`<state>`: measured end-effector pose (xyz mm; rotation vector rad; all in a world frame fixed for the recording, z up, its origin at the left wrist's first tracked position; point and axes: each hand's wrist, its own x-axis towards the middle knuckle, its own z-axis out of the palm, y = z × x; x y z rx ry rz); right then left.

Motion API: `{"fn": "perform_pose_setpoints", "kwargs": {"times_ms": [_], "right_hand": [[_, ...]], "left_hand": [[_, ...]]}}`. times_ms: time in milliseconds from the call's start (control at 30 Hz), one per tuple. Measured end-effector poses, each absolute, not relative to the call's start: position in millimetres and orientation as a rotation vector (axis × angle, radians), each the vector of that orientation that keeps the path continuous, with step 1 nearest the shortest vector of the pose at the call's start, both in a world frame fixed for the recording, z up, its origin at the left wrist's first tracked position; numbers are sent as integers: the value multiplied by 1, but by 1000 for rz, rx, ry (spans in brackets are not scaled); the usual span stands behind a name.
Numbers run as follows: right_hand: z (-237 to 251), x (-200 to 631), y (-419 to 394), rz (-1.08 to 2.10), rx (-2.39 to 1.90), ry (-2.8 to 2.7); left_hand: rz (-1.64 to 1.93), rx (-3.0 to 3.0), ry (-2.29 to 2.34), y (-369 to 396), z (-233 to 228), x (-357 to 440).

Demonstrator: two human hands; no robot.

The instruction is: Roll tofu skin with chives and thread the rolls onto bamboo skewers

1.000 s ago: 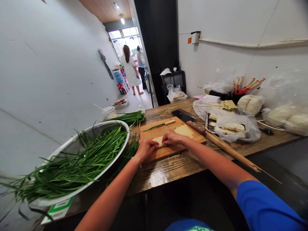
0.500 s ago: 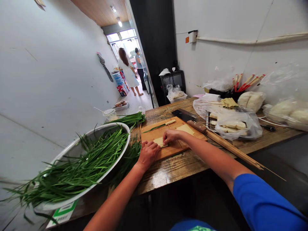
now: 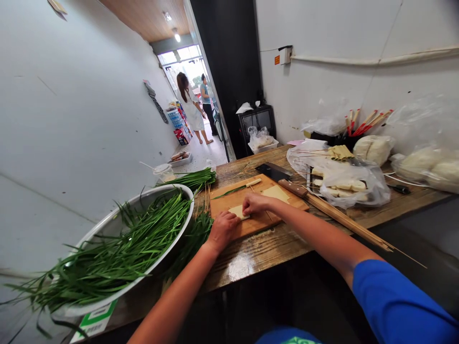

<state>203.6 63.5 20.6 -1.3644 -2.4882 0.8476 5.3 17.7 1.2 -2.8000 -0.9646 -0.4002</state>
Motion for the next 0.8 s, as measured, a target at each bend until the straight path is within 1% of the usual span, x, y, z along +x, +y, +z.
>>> {"fn": "perform_pose_setpoints", "kwargs": {"times_ms": [100,167,233,300,367,567,800], "right_hand": [[13,205,46,385,-1215,-2459],[6,204,35,118,-1073,-2532],[-1,201,27,-60,-1017,-2617],[-5,196,24,-145,-1025,-2659],[-4,193,25,-125,-1054,-2682],[11,192,33,164,-1127,-2684],[4,194,49,363,-1156,-2641]], "left_hand": [[-415,-2834,-1007,20,4,7],[-427,-2870,-1023,22,4,7],[-438,-2892,-1033,24,3,7],[-447,-2886,-1040,25,1,7],[-467,-2850,-1049,23,-2,5],[-494,-2674,-1033,13,-8,0],[-490,-2736,-1132,14,8,6]]}}
